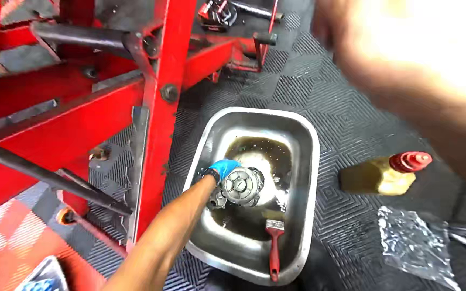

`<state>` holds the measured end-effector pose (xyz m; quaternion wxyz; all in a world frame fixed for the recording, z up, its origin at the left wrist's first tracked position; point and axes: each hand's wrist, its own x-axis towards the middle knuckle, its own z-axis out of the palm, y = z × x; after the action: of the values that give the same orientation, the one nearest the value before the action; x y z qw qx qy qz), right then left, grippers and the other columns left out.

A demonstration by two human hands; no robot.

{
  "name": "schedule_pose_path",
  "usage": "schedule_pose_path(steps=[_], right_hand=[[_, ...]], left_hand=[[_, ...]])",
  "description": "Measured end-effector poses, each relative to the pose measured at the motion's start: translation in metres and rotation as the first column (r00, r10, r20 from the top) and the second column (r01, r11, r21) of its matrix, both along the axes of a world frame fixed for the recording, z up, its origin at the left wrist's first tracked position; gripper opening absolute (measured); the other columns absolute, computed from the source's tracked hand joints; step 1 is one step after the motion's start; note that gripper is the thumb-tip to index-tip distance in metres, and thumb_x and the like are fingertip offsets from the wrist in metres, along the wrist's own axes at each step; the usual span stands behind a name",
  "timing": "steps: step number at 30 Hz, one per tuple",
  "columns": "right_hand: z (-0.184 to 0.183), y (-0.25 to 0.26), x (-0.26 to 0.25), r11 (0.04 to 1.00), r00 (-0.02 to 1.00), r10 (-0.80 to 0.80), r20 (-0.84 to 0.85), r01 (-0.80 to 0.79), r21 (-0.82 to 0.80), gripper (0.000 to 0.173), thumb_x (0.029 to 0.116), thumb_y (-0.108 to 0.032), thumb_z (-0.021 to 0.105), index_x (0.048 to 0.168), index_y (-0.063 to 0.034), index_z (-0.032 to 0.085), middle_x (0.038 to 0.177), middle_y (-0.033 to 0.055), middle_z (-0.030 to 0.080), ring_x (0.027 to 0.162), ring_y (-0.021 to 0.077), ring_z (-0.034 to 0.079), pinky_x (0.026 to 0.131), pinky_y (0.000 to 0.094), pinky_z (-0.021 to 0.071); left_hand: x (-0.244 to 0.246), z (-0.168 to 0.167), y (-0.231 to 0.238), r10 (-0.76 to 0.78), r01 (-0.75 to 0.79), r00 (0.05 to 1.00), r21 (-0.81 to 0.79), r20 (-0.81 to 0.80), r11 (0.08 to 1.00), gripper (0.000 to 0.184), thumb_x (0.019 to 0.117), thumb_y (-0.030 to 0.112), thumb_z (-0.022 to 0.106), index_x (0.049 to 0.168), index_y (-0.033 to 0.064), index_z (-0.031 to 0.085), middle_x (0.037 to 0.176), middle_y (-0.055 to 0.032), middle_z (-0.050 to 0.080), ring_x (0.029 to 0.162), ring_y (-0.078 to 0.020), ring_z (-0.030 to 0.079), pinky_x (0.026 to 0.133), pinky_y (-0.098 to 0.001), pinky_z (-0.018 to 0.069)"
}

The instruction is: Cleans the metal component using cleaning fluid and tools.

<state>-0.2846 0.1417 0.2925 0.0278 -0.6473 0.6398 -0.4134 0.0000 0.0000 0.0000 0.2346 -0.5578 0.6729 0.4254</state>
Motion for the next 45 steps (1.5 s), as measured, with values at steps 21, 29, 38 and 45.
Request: schedule_pose_path(steps=[21, 29, 38, 45], right_hand=[[-0.166, 0.224, 0.102, 0.694, 0.98, -0.151, 0.131, 0.011, 0.719, 0.024, 0.0965, -0.027, 0.058, 0.118, -0.0294, 0.068, 0.07, -0.0103, 0.061, 0.059, 0.0083, 0.059, 0.054, 0.0385, 0.0531], [-0.202, 0.191, 0.162, 0.721, 0.998, 0.014, 0.068, -0.057, 0.69, 0.013, 0.098, -0.027, 0.06, 0.108, -0.0241, 0.068, 0.082, -0.0055, 0.066, 0.068, 0.0136, 0.065, 0.057, 0.0402, 0.0559], [-0.235, 0.14, 0.169, 0.782, 0.999, 0.036, -0.013, -0.02, 0.623, 0.02, 0.0929, -0.021, 0.062, 0.111, -0.0198, 0.069, 0.089, -0.0006, 0.067, 0.07, 0.0191, 0.066, 0.056, 0.0434, 0.0548], [-0.25, 0.095, 0.147, 0.851, 0.991, 0.123, -0.054, -0.077, 0.519, 0.016, 0.0931, -0.023, 0.061, 0.103, -0.0181, 0.073, 0.088, 0.0026, 0.066, 0.081, 0.0249, 0.064, 0.068, 0.0478, 0.0502]], left_hand=[[0.1, 0.06, 0.078, -0.376, 0.481, 0.821, 0.167, -0.429, 0.861, 0.102, 0.0728, 0.025, 0.092, 0.159, 0.0258, 0.037, 0.144, -0.0015, 0.059, 0.126, -0.0135, 0.061, 0.106, -0.0396, 0.0532], [0.141, 0.036, 0.142, -0.216, 0.149, 0.725, -0.157, -0.655, 0.976, 0.035, 0.0867, 0.029, 0.08, 0.12, 0.0227, 0.074, 0.11, 0.0044, 0.067, 0.108, -0.0115, 0.062, 0.095, -0.0345, 0.0542], [0.123, 0.031, 0.162, -0.074, -0.178, 0.793, -0.346, -0.604, 0.921, 0.032, 0.093, 0.037, 0.073, 0.118, 0.0182, 0.07, 0.101, 0.0058, 0.072, 0.092, -0.0056, 0.07, 0.083, -0.0318, 0.0619], [0.119, 0.036, 0.148, 0.081, -0.232, 0.777, -0.164, -0.625, 0.959, 0.028, 0.0936, 0.03, 0.074, 0.119, 0.0189, 0.069, 0.098, 0.0045, 0.074, 0.086, -0.0079, 0.072, 0.077, -0.0304, 0.0626]])
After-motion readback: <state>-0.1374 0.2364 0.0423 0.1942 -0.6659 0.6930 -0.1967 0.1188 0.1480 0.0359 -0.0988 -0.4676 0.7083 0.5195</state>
